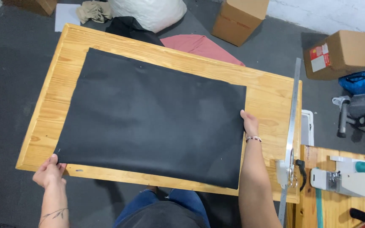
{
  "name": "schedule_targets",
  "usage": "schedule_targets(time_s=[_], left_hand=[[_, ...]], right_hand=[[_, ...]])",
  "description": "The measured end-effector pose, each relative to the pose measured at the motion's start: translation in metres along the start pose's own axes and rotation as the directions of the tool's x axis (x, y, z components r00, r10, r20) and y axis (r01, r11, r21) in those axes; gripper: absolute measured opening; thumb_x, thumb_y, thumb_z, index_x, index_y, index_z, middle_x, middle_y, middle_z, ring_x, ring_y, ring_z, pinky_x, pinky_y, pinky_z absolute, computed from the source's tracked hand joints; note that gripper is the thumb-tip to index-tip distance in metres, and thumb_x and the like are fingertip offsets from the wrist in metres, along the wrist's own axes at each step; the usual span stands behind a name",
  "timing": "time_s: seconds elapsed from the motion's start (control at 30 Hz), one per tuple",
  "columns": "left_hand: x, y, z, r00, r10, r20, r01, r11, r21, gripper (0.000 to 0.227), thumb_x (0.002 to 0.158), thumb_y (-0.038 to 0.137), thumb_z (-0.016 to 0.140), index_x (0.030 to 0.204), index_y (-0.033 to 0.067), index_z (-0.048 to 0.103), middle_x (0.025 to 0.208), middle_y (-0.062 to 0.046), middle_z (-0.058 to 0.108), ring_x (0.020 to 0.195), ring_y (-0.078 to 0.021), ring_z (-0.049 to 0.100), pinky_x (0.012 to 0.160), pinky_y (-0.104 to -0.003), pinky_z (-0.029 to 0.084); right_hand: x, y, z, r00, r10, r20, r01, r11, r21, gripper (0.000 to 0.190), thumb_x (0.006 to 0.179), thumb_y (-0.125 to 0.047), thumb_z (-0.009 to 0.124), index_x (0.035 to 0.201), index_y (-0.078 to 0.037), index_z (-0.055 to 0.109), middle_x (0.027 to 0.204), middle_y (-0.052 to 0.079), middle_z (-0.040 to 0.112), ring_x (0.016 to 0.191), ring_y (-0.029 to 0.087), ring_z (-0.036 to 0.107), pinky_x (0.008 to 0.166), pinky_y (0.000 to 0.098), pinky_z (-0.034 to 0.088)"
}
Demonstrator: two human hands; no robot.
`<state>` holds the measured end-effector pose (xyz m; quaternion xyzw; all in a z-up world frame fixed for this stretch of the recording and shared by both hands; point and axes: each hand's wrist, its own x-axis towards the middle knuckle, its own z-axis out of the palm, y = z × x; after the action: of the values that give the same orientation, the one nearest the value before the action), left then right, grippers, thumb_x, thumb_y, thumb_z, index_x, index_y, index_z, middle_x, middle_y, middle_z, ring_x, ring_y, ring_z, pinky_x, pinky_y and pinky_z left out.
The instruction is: Measuring, marking, and pinning fabric on a workbench according to instructions in a notebook.
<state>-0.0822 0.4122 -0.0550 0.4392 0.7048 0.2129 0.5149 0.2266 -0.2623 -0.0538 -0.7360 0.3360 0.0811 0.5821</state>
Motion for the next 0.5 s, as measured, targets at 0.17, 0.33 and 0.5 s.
schedule_targets(time_s=[0.17, 0.33, 0.5], left_hand=[[-0.007, -0.001, -0.003, 0.998, 0.023, 0.054, -0.024, 1.000, 0.014, 0.022, 0.095, 0.028, 0.077, 0.110, 0.0136, 0.072, 0.078, 0.006, 0.068, 0.053, -0.0007, 0.057, 0.053, -0.012, 0.063], [-0.022, -0.024, 0.001, 0.965, -0.044, 0.258, 0.081, 0.988, -0.132, 0.060, 0.092, 0.062, 0.076, 0.111, 0.0071, 0.060, 0.094, 0.000, 0.061, 0.078, -0.0084, 0.068, 0.073, -0.018, 0.069], [-0.068, -0.071, 0.029, 0.841, -0.084, 0.534, 0.101, 0.995, -0.002, 0.048, 0.083, 0.040, 0.087, 0.122, 0.0185, 0.069, 0.118, -0.002, 0.066, 0.107, -0.0191, 0.065, 0.093, -0.028, 0.053]], right_hand=[[0.007, 0.010, 0.016, 0.848, -0.439, -0.297, 0.207, 0.790, -0.577, 0.024, 0.093, -0.031, 0.055, 0.114, -0.020, 0.058, 0.104, 0.007, 0.072, 0.100, 0.037, 0.065, 0.089, 0.0489, 0.046], [-0.148, -0.014, 0.113, 0.460, -0.886, 0.056, 0.656, 0.297, -0.694, 0.045, 0.089, -0.018, 0.068, 0.131, -0.003, 0.060, 0.128, 0.022, 0.060, 0.121, 0.043, 0.052, 0.105, 0.0557, 0.032], [-0.322, 0.036, 0.200, 0.421, -0.685, 0.595, 0.849, 0.067, -0.524, 0.060, 0.087, -0.022, 0.066, 0.144, -0.008, 0.051, 0.151, 0.023, 0.039, 0.144, 0.044, 0.031, 0.115, 0.0637, 0.020]])
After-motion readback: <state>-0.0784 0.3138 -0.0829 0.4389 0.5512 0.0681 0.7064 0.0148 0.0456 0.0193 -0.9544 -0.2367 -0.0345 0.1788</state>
